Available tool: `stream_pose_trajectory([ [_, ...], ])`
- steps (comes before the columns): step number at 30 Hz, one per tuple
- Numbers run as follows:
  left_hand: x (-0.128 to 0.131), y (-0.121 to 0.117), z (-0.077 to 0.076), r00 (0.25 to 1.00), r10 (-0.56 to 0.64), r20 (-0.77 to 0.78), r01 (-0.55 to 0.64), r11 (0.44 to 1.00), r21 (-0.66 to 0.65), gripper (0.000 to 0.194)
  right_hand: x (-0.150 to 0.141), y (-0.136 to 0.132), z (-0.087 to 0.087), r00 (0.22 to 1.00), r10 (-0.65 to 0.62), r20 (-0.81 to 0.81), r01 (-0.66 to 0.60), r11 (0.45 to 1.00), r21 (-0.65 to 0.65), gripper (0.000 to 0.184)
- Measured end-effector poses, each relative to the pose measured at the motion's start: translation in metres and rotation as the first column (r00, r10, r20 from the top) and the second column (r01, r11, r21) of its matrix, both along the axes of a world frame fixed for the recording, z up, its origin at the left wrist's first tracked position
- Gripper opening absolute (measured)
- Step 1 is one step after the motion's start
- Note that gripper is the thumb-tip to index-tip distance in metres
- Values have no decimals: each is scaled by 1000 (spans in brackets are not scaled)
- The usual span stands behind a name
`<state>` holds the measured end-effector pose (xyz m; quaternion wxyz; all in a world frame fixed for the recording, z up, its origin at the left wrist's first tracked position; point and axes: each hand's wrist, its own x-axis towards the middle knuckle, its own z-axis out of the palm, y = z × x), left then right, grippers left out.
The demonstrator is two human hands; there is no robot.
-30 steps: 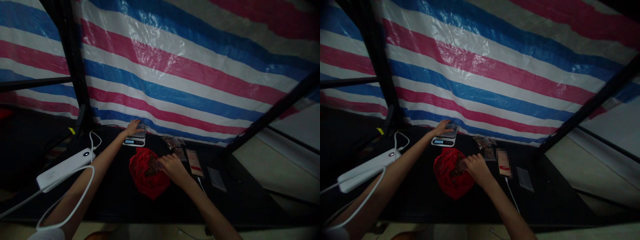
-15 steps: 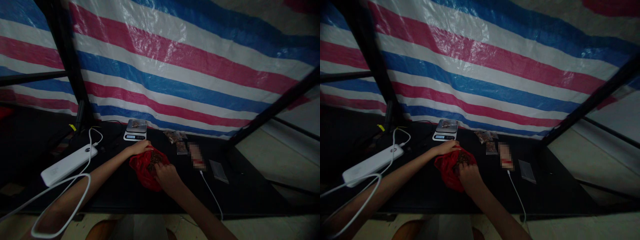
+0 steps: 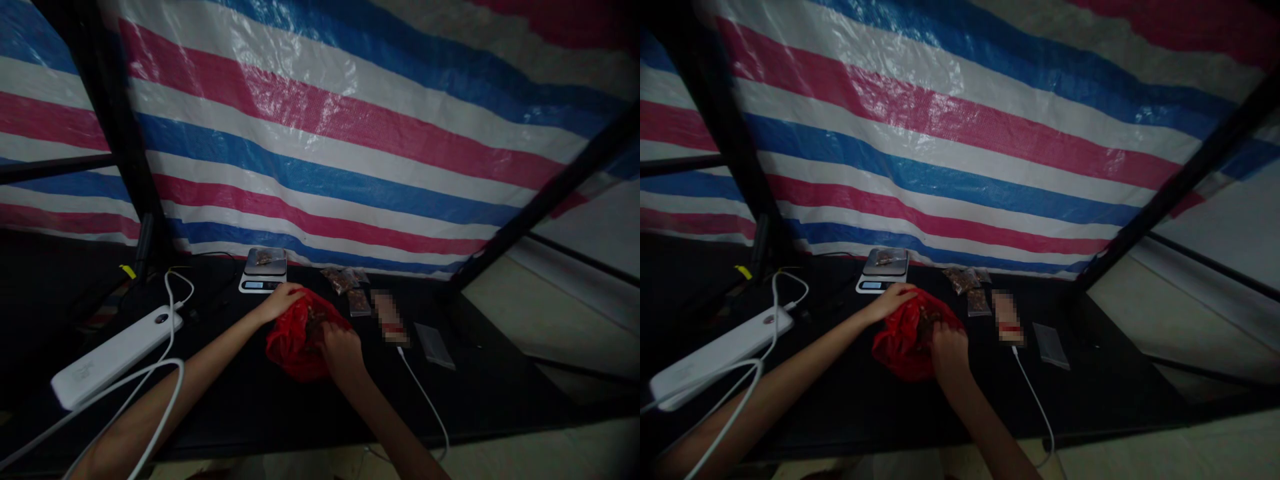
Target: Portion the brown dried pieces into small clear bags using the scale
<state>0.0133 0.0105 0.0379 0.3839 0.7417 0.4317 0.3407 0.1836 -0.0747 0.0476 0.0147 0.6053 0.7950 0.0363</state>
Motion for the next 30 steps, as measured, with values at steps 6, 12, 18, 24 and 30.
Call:
stream_pose_trajectory([
  [6,13,0,24,1000,2,-28,0,998,66,30,18,7,-14,972,-18,-235,17,1000,-9,31],
  [12,-28,-2,39,952,49,-301,-28,997,71,37,30,12,-34,830,-3,-557,-6,1000,-14,31],
  [18,-75,30,35,885,131,-448,-71,986,149,50,31,19,-27,712,59,-699,-47,998,36,32],
  [24,-100,92,15,773,331,-541,-156,926,344,96,34,21,-9,715,140,-685,-130,989,66,33],
  [30,-107,109,16,737,317,-597,-122,931,345,86,37,24,-11,756,183,-629,-190,980,57,33],
])
